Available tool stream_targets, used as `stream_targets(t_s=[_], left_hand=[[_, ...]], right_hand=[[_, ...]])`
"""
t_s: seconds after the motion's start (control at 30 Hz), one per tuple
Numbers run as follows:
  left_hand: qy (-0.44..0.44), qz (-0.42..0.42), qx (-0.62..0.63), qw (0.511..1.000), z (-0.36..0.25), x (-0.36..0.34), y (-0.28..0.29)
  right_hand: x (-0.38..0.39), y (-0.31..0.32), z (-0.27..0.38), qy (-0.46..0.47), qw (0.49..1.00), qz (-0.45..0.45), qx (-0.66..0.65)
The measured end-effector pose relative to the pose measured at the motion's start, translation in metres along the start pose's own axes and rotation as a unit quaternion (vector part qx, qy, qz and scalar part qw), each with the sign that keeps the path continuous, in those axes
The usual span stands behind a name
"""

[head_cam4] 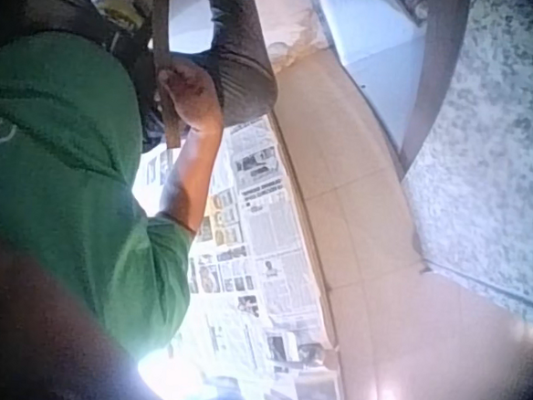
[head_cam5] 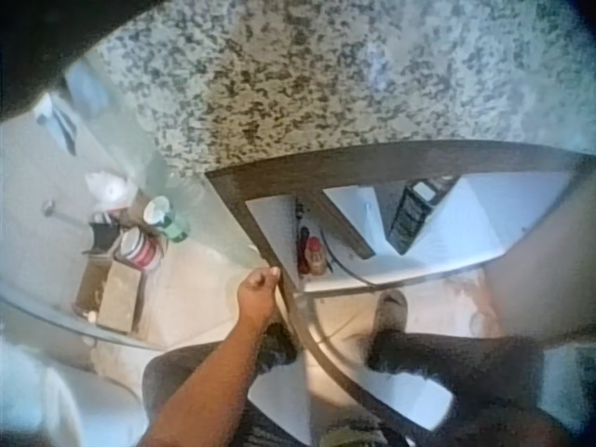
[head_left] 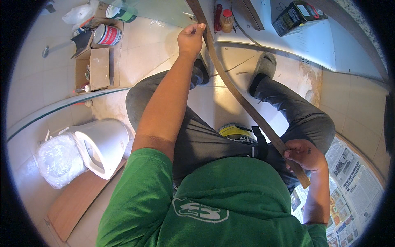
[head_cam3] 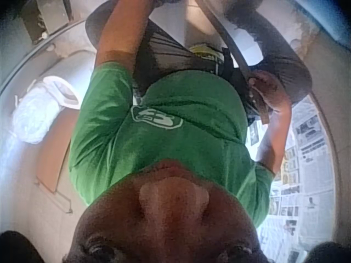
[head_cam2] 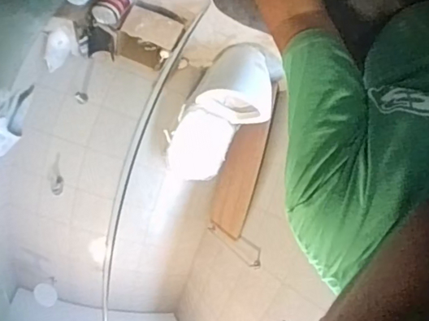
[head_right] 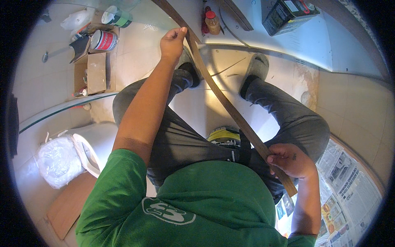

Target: The person kneels on the floor and fits a curved wooden trim piece along the bottom edge of a bathroom vanity cabinet. They use a hammer to tap the trim into place and adjust its alignment.

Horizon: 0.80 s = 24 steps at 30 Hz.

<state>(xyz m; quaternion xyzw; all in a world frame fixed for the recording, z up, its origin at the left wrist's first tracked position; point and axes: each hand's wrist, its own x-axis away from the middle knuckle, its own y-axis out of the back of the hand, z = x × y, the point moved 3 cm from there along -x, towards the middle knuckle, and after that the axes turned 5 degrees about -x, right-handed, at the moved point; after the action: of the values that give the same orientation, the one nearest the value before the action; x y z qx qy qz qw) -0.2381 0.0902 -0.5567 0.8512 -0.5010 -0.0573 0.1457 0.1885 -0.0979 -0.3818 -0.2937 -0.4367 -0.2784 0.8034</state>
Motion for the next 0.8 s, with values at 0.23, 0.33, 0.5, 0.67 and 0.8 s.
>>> stream_targets(t_s=[0.23, 0.33, 0.5, 0.67, 0.8], left_hand=[[-0.031, -0.019, -0.05, 0.998, -0.003, 0.002, 0.001], [-0.042, -0.028, -0.068, 0.996, -0.008, 0.003, -0.001], [-0.051, -0.041, -0.112, 0.992, -0.009, 0.004, -0.002], [0.026, -0.039, 0.014, 0.999, 0.006, 0.007, -0.013], [0.103, -0.017, 0.127, 0.986, 0.028, 0.013, -0.019]], right_hand=[[-0.002, 0.0, 0.001, 0.016, 1.0, 0.008, 0.004], [-0.003, -0.002, 0.004, 0.005, 1.0, 0.004, 0.007], [-0.005, -0.007, 0.007, 0.014, 1.0, -0.011, 0.018], [-0.005, -0.008, 0.004, 0.012, 1.0, -0.021, -0.011], [-0.009, -0.01, 0.005, 0.027, 0.999, -0.02, -0.026]])
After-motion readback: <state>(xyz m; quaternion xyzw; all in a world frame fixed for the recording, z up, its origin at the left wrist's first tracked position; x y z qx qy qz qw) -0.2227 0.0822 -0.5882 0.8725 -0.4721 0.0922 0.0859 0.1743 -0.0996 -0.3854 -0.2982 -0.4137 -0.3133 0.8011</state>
